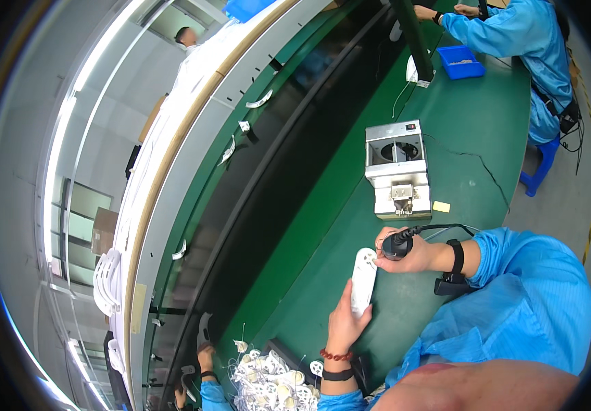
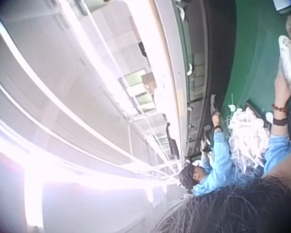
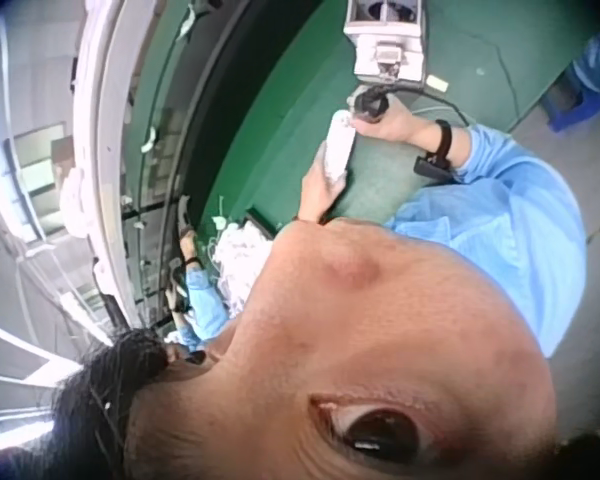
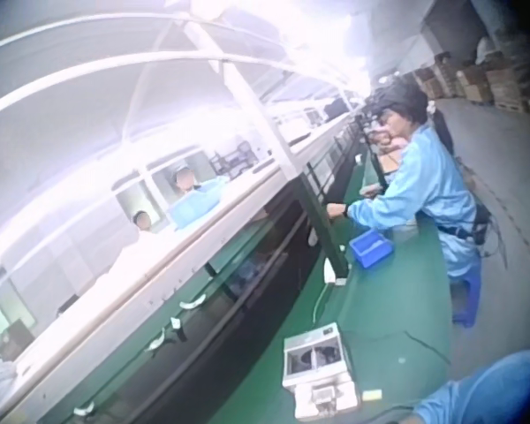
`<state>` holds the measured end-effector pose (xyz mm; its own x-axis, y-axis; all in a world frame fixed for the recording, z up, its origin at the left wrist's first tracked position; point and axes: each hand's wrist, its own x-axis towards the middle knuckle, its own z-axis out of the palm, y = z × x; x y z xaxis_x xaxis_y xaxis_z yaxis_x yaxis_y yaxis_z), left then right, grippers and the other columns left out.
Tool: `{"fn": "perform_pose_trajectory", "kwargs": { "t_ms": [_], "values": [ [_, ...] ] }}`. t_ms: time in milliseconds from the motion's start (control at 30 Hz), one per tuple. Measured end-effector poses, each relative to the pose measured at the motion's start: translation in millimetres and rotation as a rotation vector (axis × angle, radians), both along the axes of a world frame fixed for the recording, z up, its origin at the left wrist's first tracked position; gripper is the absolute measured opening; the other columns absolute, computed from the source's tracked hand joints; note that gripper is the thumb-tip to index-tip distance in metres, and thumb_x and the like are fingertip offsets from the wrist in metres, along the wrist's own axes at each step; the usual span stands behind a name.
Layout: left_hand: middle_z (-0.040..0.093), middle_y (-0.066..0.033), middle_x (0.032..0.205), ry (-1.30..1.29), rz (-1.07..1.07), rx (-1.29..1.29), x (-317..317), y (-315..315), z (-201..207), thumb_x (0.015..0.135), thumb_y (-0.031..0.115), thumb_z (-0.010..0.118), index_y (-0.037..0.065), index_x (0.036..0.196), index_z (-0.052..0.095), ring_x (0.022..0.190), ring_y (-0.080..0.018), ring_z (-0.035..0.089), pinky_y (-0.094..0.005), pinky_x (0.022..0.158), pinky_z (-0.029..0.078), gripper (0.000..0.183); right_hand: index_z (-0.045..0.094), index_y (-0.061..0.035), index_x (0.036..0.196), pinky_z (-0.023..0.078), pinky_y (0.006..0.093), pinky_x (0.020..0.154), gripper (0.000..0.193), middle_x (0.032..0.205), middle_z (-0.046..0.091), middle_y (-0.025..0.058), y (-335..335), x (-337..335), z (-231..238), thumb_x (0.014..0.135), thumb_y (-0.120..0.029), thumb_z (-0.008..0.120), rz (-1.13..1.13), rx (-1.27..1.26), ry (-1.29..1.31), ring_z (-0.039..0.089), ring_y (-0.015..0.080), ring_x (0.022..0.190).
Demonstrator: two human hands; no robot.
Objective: Assemble small electronic components using hand tools and an automated soldering/welding machine.
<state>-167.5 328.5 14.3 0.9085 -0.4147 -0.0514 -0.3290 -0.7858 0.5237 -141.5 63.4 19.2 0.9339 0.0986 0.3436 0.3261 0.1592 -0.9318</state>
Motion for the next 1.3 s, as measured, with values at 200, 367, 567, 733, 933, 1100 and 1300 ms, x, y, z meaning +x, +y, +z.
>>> {"fn": "perform_pose_trajectory", "kwargs": {
  "t_ms": [200,367,567,733,933,1100,1300],
  "values": [
    [0.063,-0.0213,0.121,0.007,-0.036,-0.076,-8,17,12,0.082,0.018,0.079,0.005,0.144,0.05,0.105,-0.0398,0.065,-0.0434,0.089,0.055,0.069,0.058,-0.0052,0.095,0.046,0.0266,0.063,0.024,0.079,0.059,-0.0015,1,2,5,0.086,-0.015,0.078,0.04,0.048,0.069,0.052,0.0068,0.07],
    [0.059,-0.0179,0.122,-0.228,0.072,-0.239,-24,18,34,0.078,0.018,0.082,0.002,0.134,0.059,0.116,-0.0361,0.058,-0.0412,0.099,0.048,0.063,0.058,-0.0058,0.101,0.048,0.0285,0.071,0.025,0.092,0.059,0.0027,-4,10,-17,0.085,-0.006,0.077,0.013,-0.062,-0.031,0.057,0.0113,0.082],
    [0.058,-0.0216,0.132,0.436,-0.852,-1.016,-61,3,84,0.091,0.028,0.074,0.0,0.131,0.061,0.12,-0.039,0.057,-0.0489,0.1,0.046,0.05,0.054,-0.0051,0.075,0.041,0.0293,0.059,0.025,0.068,0.052,-0.0006,-4,3,5,0.089,-0.011,0.074,0.04,0.008,-0.06,0.047,0.0103,0.065],
    [0.058,-0.0188,0.129,0.589,-1.048,-0.81,-79,-16,95,0.092,0.017,0.068,-0.001,0.121,0.065,0.113,-0.0385,0.058,-0.0493,0.098,0.045,0.034,0.061,-0.0037,0.09,0.052,0.0358,0.073,0.017,0.103,0.07,0.0179,-42,-19,62,0.087,-0.008,0.077,0.901,0.136,-0.103,0.069,0.0258,0.095],
    [0.06,-0.0179,0.122,0.367,-0.93,-0.735,-95,25,60,0.089,0.011,0.067,-0.002,0.117,0.065,0.107,-0.0346,0.059,-0.0458,0.093,0.047,0.031,0.062,0.0017,0.093,0.05,0.0442,0.074,0.03,0.131,0.059,0.0271,-26,-53,95,0.09,-0.025,0.076,1.579,0.158,-0.43,0.06,0.0338,0.083],
    [0.06,-0.0178,0.121,0.152,-0.698,-0.719,-97,44,26,0.09,0.008,0.065,-0.001,0.119,0.064,0.106,-0.033,0.06,-0.0436,0.091,0.049,0.03,0.061,0.0037,0.097,0.051,0.0458,0.076,0.027,0.119,0.062,0.0239,-26,-76,98,0.093,-0.02,0.072,1.615,0.233,-0.44,0.063,0.0388,0.09],
    [0.06,-0.0176,0.12,-0.161,-0.389,-0.642,-79,71,12,0.091,0.005,0.062,0.0,0.12,0.063,0.106,-0.031,0.061,-0.041,0.088,0.05,0.03,0.062,0.0043,0.102,0.053,0.045,0.076,0.023,0.108,0.065,0.0195,-39,-77,119,0.096,-0.017,0.067,1.675,0.239,-0.487,0.064,0.0378,0.092]
  ]
}}
